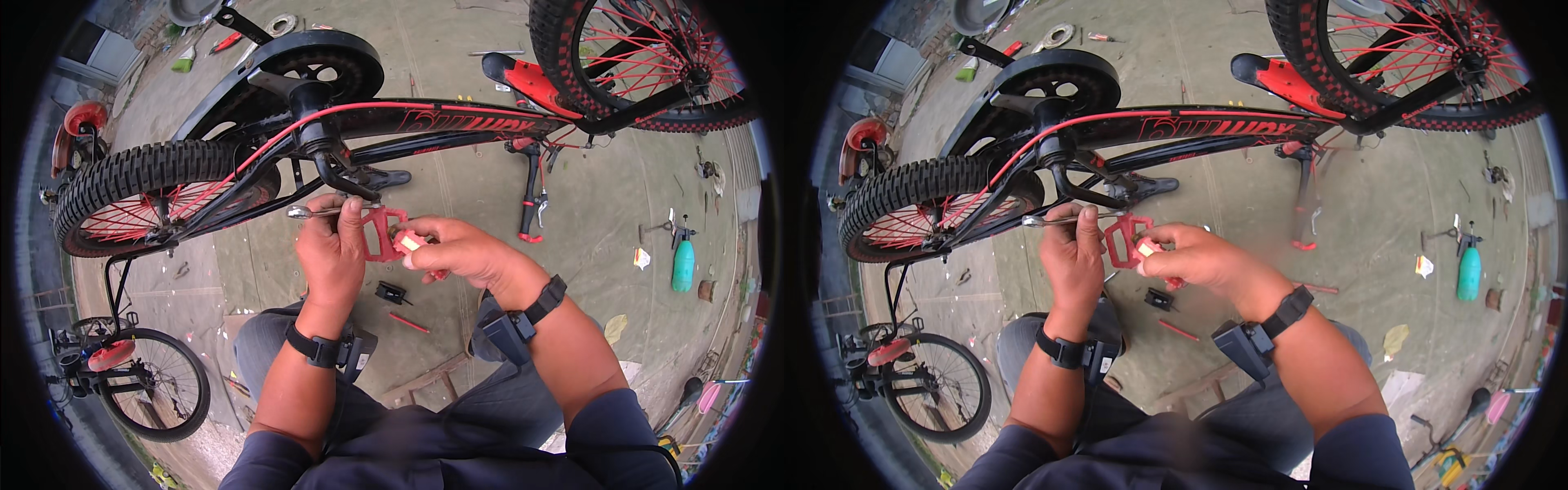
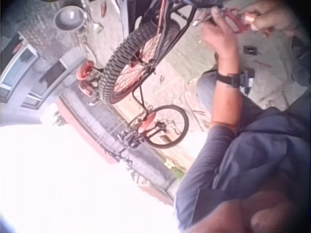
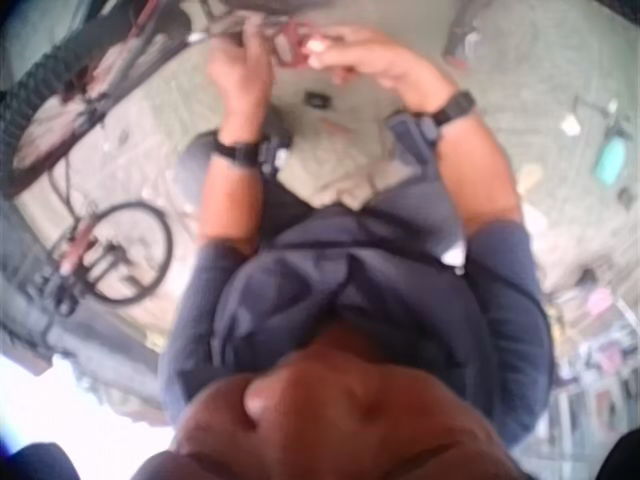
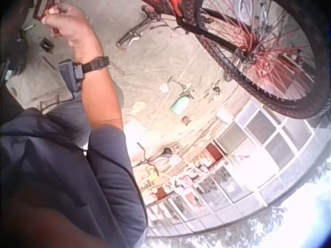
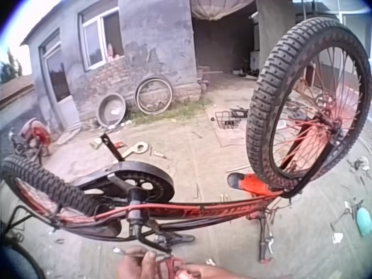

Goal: The person installs red bicycle pedals onto the crank arms of a black and red mountain bike. They use a wrench to tighten each pedal, first on the left crank arm and then on the right, ensuring both are securely fastened.

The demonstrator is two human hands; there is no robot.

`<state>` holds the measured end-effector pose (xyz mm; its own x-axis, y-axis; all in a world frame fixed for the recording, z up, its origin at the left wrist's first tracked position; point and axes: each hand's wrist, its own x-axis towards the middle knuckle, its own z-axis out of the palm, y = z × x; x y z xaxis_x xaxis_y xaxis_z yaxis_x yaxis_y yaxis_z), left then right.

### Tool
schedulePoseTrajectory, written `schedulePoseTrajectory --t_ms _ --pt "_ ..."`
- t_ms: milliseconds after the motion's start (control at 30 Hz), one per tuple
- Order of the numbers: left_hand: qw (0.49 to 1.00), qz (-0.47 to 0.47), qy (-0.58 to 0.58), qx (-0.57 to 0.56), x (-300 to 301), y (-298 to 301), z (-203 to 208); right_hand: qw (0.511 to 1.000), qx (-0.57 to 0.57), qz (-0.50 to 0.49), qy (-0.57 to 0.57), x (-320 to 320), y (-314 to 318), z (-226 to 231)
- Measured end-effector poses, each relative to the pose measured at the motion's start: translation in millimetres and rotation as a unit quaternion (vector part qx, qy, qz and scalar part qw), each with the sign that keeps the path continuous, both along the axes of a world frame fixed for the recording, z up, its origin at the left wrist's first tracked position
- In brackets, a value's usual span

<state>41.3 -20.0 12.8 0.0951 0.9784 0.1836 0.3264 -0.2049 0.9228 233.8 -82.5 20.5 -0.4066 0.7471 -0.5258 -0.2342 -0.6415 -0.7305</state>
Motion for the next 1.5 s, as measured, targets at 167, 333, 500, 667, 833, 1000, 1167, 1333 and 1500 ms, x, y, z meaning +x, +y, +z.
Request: schedulePoseTrajectory --t_ms 167,333,500,667,833,1000,1167,1333,1500 --pt "0.985 -0.03 0.11 0.127 7 0 -1 1.0 -0.005 0.004 0.001 -1 1 5" --pt "0.963 -0.04 0.212 0.162 11 -3 2 1.0 0.001 -0.002 -0.005 0 -1 3" --pt "0.999 -0.016 0.031 -0.034 2 -6 -6 1.0 -0.01 -0.001 -0.015 -1 -1 5" --pt "0.859 0.105 -0.308 -0.395 -22 9 -12 1.0 -0.009 -0.001 -0.004 -2 -1 1" --pt "0.873 0.17 -0.309 -0.336 -25 12 -7 1.0 -0.01 -0.008 -0.004 0 -2 1" --pt "0.985 0.065 -0.117 -0.109 -13 4 5 1.0 -0.008 0.0 -0.01 -3 0 -3" --pt "0.999 -0.006 -0.043 0.008 -2 -1 -2 1.0 -0.004 0.003 0.002 0 0 6" --pt "0.98 -0.042 0.165 0.107 6 -4 9 1.0 0.002 -0.001 0.003 -1 0 3" --pt "1.0 -0.018 0.019 -0.014 3 -6 0 1.0 0.0 -0.003 0.009 1 -1 6"
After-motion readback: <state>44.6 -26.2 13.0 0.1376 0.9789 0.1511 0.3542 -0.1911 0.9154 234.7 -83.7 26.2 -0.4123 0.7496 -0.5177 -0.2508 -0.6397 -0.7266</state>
